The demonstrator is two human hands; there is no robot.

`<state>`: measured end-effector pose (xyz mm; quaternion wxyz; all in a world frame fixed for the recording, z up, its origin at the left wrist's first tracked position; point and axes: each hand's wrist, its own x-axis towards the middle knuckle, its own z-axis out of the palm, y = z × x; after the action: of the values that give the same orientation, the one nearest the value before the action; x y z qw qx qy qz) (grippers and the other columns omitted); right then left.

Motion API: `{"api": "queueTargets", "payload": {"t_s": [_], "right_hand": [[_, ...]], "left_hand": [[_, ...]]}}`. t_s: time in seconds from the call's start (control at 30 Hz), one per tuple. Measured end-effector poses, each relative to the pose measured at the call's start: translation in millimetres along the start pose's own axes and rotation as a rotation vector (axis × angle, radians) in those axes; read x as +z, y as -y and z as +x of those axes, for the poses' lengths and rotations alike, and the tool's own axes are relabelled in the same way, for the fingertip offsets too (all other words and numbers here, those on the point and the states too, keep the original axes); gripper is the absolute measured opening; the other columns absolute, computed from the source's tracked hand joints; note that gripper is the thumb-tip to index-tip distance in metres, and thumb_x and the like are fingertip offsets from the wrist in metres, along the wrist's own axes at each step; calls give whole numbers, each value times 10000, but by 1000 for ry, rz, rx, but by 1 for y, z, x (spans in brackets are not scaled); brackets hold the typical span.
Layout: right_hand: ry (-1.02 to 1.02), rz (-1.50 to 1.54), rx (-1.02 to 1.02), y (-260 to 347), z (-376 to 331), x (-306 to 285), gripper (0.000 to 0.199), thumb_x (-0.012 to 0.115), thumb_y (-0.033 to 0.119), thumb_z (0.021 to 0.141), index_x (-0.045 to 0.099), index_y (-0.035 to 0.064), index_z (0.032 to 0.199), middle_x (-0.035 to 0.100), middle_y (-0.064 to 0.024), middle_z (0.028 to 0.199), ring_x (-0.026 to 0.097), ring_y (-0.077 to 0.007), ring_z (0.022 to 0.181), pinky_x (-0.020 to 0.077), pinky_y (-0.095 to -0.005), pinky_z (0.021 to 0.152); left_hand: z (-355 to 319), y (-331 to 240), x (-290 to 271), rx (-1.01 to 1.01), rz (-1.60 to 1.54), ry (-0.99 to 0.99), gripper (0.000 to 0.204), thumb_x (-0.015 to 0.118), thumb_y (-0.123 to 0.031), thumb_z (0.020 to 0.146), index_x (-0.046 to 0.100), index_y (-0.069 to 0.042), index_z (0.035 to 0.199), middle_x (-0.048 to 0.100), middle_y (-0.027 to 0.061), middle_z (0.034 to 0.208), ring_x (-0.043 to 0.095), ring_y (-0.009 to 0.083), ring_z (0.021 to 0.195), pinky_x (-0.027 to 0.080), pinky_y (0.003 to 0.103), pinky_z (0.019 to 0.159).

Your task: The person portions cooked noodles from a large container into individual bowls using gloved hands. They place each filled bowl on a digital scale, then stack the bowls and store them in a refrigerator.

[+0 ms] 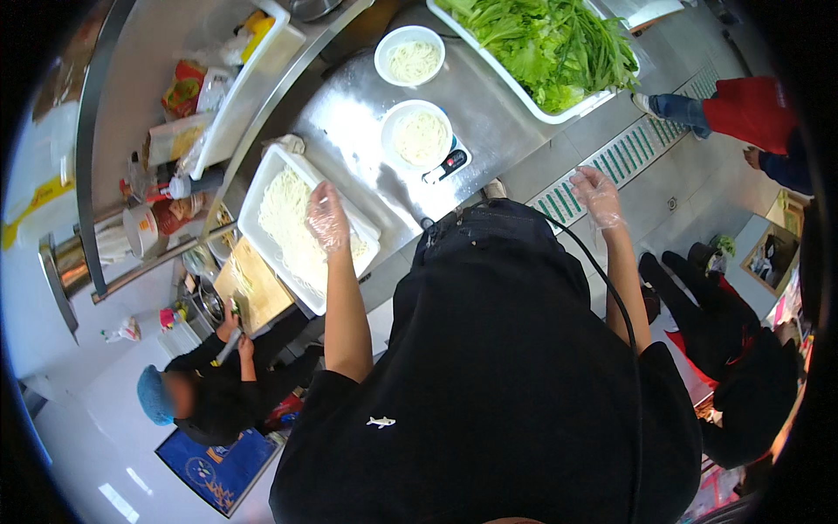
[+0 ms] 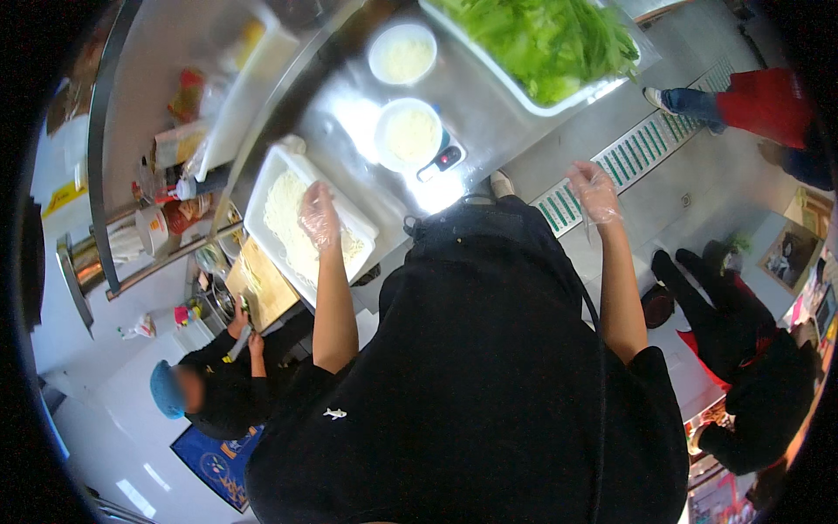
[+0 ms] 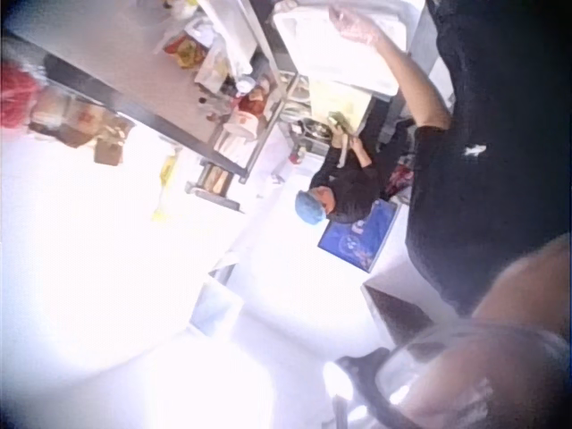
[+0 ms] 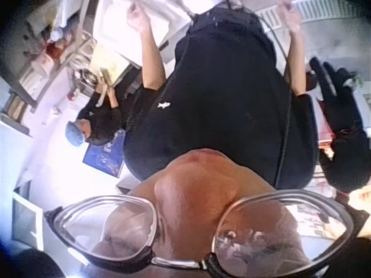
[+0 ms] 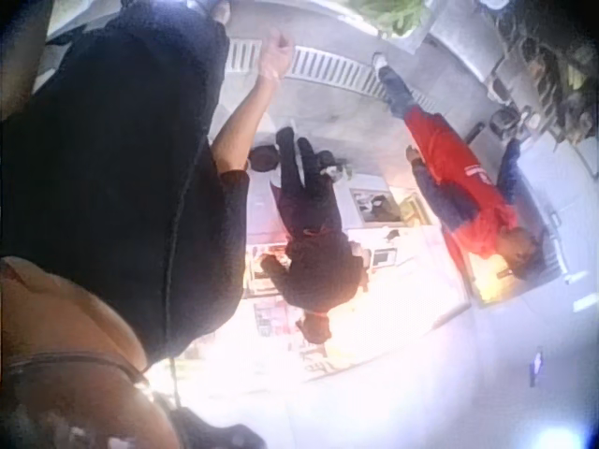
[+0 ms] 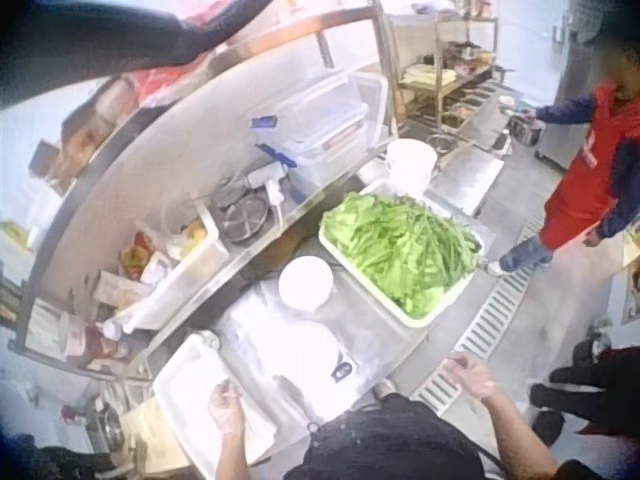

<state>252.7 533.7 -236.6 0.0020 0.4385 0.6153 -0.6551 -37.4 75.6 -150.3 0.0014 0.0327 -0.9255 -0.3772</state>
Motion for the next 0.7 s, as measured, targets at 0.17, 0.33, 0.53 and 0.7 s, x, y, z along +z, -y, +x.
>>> {"api": "queueTargets", "payload": {"t_s": [0.17,0.33,0.53,0.7], "right_hand": [[30,-98,-12,6,-10,9,472,704,262,969,610,-52,1309,713,-85,1019,673,-153,855,531,-277,766],[36,-198,17,20,-37,28,458,707,324,983,623,22,1316,736,-35,1057,680,-110,867,513,-250,741],[80,-203,-11,45,-63,62,462,716,304,982,614,11,1324,735,-41,1062,677,-107,860,519,-249,758],[101,-272,-79,84,-83,98,537,720,321,981,596,-68,1329,705,-118,1131,675,-179,957,544,-306,859]], "left_hand": [[-11,143,-25,55,693,13,585,741,-368,916,604,-43,1383,581,198,1397,582,368,1267,492,469,1039],[-2,174,-23,-127,630,259,562,577,-496,1002,641,-22,1299,686,271,1214,655,438,1138,510,501,1002],[-9,140,-61,-145,621,382,541,492,-472,1057,634,5,1271,699,277,1157,668,449,1084,520,464,983],[-34,74,-119,-7,58,-71,532,461,-457,1087,567,-20,1370,644,172,1312,617,329,1192,457,399,1050]]}}
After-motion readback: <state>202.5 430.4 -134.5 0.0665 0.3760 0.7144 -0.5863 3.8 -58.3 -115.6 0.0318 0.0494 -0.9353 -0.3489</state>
